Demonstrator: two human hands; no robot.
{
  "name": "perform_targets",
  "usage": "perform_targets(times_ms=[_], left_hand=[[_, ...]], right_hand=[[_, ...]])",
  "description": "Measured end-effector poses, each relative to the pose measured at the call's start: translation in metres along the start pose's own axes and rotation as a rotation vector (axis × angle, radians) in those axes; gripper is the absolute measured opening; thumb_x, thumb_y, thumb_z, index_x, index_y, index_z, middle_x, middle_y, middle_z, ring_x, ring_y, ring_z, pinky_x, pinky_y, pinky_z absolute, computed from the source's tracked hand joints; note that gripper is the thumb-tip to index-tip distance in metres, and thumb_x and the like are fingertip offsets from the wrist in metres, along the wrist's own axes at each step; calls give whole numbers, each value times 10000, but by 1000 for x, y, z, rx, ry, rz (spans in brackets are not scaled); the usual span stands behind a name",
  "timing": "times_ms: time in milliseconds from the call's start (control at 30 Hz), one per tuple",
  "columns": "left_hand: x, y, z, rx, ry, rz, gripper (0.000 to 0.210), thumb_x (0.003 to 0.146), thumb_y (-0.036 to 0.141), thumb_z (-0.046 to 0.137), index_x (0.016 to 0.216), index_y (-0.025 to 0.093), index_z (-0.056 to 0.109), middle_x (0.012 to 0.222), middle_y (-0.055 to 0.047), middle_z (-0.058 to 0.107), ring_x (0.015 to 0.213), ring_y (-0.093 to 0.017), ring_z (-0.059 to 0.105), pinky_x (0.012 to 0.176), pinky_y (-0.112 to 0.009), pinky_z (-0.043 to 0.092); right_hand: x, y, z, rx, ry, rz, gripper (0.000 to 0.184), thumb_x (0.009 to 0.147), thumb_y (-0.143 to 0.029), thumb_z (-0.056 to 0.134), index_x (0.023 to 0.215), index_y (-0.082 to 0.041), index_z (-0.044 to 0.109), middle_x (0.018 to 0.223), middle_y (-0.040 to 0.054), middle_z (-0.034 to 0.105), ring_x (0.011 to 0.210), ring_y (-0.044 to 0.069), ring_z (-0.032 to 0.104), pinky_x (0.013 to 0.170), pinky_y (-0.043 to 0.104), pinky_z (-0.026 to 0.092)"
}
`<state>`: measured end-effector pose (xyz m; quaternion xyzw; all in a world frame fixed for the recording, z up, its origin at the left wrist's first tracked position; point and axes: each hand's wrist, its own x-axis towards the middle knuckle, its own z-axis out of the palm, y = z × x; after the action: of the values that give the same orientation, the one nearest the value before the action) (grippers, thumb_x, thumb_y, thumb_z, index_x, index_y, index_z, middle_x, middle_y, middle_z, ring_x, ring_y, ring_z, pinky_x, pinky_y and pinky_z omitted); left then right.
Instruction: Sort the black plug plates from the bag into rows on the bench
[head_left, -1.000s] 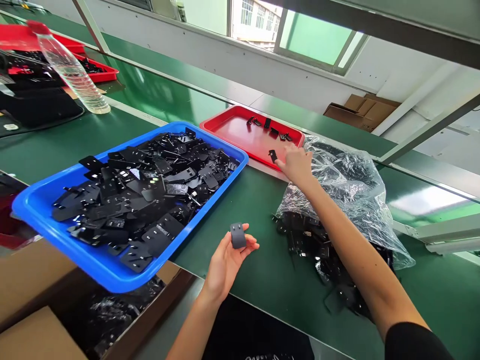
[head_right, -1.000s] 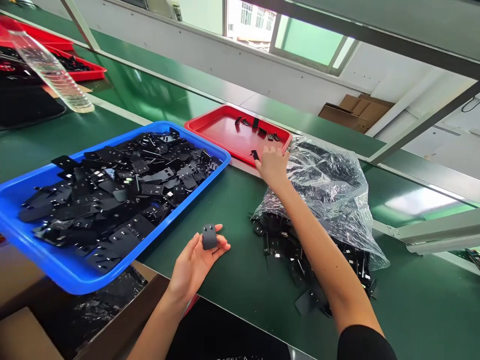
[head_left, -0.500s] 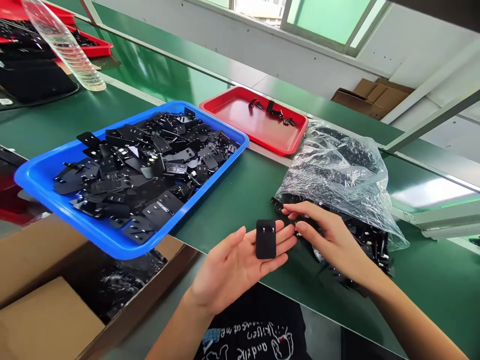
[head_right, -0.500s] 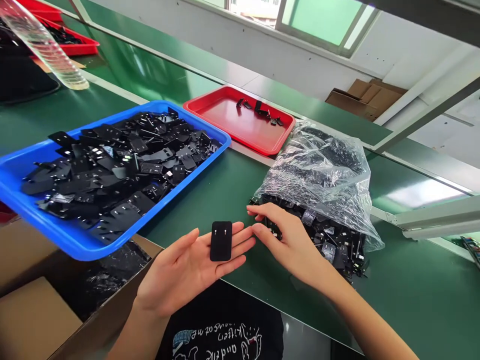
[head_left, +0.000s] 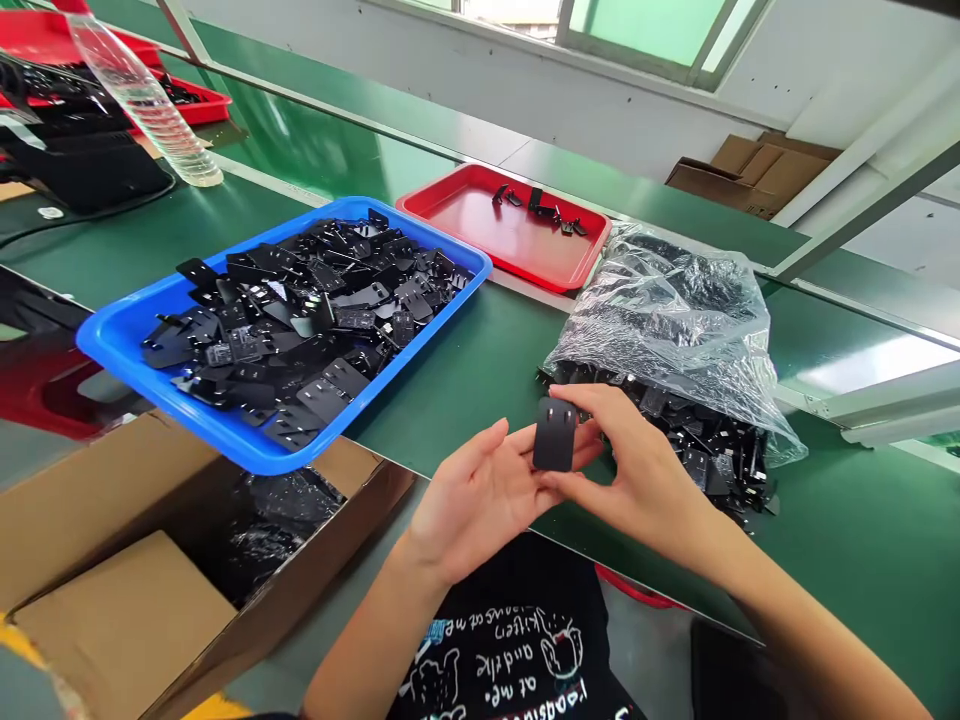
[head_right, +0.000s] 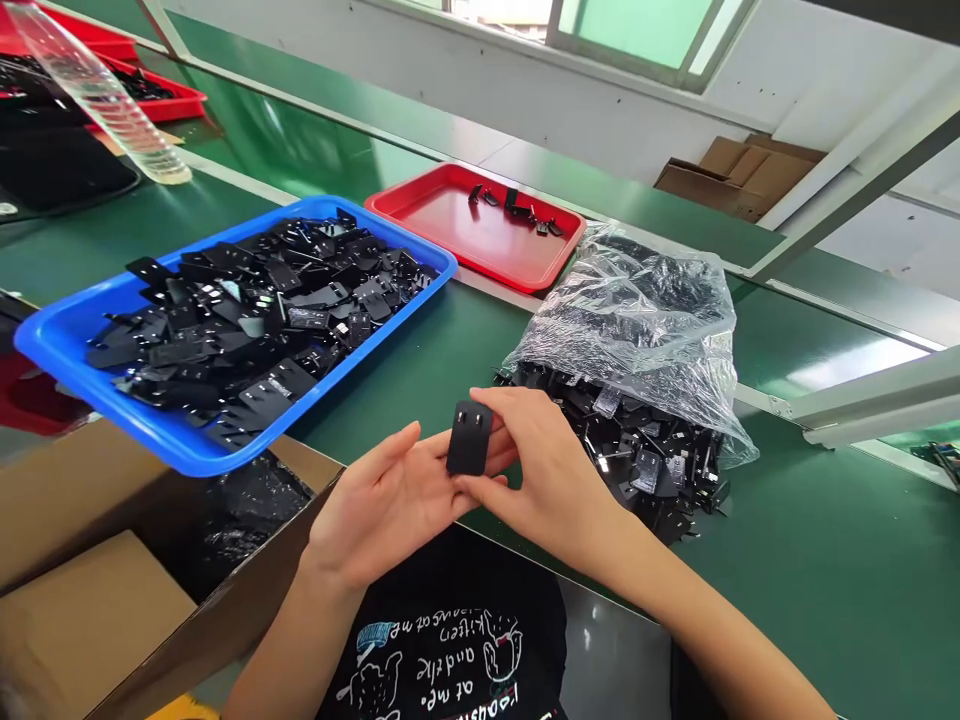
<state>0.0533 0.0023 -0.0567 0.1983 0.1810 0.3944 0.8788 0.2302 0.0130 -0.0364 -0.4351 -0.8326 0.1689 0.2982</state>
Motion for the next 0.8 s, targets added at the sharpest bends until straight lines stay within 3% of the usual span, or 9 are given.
perform_targets(times_ms=[267, 533, 700, 800], left_hand=[[5, -10, -1, 3, -1, 100, 440, 949, 363, 415, 1257, 134, 630, 1361, -121, 577, 1328, -298, 473, 1123, -443, 360], [2, -19, 6, 145, -22, 165, 389, 967, 329, 445, 1257, 146, 627, 1331, -110, 608, 1303, -257, 506, 1131, -393, 359], [6, -33, -1, 536, 187, 340, 318, 946, 382, 537, 1115, 161, 691, 1121, -89, 719, 1089, -243, 658, 952, -323, 502], [10, -17, -22, 650, 388, 378, 368, 915, 460, 547, 1037, 134, 667, 990, -106, 746, 810, -227, 729, 767, -323, 561]], right_hand=[[11, 14, -4, 85, 36, 37, 577, 845, -186, 622, 1381, -294, 436, 1345, 42, 560, 1217, 226, 550, 1053, 414, 462], [-1, 24, -2, 269, 45, 32, 602, 842, -191, 656, 1386, -319, 431, 1356, 42, 541, 1190, 221, 560, 1045, 417, 468], [-13, 15, 3, 127, -30, -57, 672, 861, -275, 687, 1440, -280, 346, 1383, 86, 510, 1259, 229, 511, 1078, 431, 454], [-26, 11, 6, -39, -116, -87, 702, 904, -346, 632, 1492, -262, 258, 1493, 118, 399, 1369, 260, 402, 1114, 489, 412]])
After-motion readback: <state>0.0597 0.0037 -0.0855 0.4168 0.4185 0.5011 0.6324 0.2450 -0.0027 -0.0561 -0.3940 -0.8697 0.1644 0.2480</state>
